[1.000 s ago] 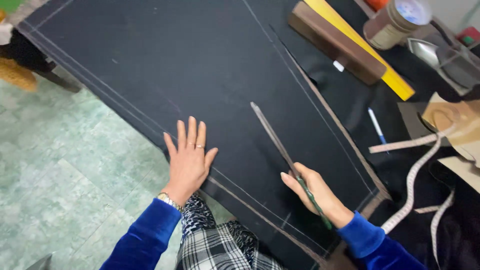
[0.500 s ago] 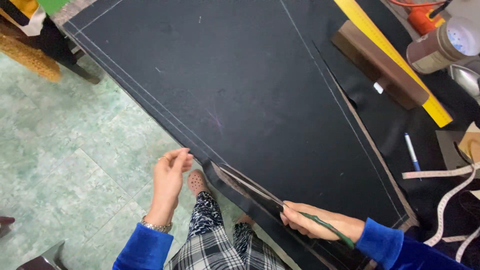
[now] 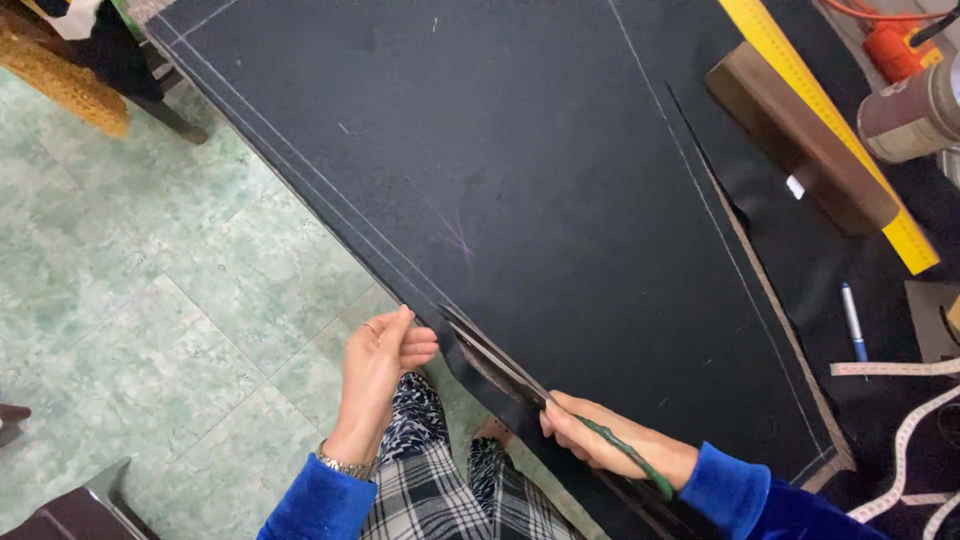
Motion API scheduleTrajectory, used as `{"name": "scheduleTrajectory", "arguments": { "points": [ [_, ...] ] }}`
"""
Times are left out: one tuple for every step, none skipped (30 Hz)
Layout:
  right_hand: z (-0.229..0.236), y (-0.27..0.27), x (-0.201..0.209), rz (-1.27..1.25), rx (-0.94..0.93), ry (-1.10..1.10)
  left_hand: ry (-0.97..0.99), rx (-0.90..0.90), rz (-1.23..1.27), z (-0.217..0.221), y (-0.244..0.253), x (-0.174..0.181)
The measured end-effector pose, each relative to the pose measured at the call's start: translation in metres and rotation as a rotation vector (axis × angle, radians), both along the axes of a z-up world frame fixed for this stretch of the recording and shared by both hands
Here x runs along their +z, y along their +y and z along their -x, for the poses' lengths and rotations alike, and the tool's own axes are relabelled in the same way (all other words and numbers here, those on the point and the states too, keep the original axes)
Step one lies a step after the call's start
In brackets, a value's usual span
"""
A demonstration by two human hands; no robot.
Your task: The person cuts a large piece of black fabric on a table using shears, following white chalk lines. After cutting, the person uses a yellow ruler and a piece of chalk to measure and mark the fabric for further cutting.
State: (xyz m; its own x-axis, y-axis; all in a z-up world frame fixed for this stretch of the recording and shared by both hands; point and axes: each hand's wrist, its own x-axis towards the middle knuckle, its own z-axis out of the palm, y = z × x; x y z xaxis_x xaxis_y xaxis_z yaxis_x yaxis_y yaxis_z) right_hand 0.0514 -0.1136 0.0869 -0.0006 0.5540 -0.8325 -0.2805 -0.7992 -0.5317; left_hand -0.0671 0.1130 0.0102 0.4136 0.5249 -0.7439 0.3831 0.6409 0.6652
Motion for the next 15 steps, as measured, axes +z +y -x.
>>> {"name": "scheduleTrajectory", "arguments": {
  "points": [
    [0.001,-0.007,-0.013,0.003,0.001,0.003,0.003,0.001,0.003,0.0,0.0,0.002],
    [0.002,-0.015,-0.027,-0.044,0.038,-0.051,0.029,-0.043,0.033,-0.001,0.001,0.004],
    [0.003,-0.022,-0.04,-0.091,0.075,-0.104,0.055,-0.087,0.063,-0.001,0.001,0.007],
    [0.003,-0.018,-0.031,-0.088,0.076,-0.102,0.056,-0.087,0.066,-0.001,0.001,0.011],
    [0.002,-0.014,-0.022,-0.069,0.086,-0.095,0.071,-0.083,0.038,-0.001,0.0,0.016],
    [0.0,-0.009,-0.014,-0.051,0.094,-0.09,0.084,-0.08,0.008,-0.002,0.0,0.02],
    [0.0,-0.01,-0.015,-0.049,0.094,-0.09,0.084,-0.08,0.01,-0.002,0.0,0.011],
    [-0.001,-0.011,-0.016,-0.045,0.11,-0.105,0.036,-0.004,-0.03,-0.001,-0.002,0.003],
    [-0.001,-0.012,-0.017,-0.041,0.126,-0.119,-0.012,0.073,-0.07,0.0,-0.004,-0.006],
    [-0.001,-0.011,-0.017,-0.039,0.125,-0.119,-0.012,0.072,-0.068,-0.002,-0.005,-0.005],
    [-0.001,-0.01,-0.017,-0.028,0.139,-0.131,-0.015,0.105,-0.074,-0.003,-0.006,-0.005],
    [-0.001,-0.009,-0.017,-0.019,0.153,-0.14,-0.015,0.14,-0.08,-0.004,-0.006,-0.004],
    [0.0,-0.01,-0.022,-0.019,0.154,-0.138,-0.013,0.14,-0.08,-0.003,-0.006,-0.007],
    [0.001,-0.012,-0.027,-0.07,0.126,-0.127,-0.014,0.141,-0.077,-0.003,-0.006,-0.01],
    [0.003,-0.013,-0.032,-0.12,0.098,-0.116,-0.015,0.143,-0.074,-0.002,-0.006,-0.013]
  ]
}}
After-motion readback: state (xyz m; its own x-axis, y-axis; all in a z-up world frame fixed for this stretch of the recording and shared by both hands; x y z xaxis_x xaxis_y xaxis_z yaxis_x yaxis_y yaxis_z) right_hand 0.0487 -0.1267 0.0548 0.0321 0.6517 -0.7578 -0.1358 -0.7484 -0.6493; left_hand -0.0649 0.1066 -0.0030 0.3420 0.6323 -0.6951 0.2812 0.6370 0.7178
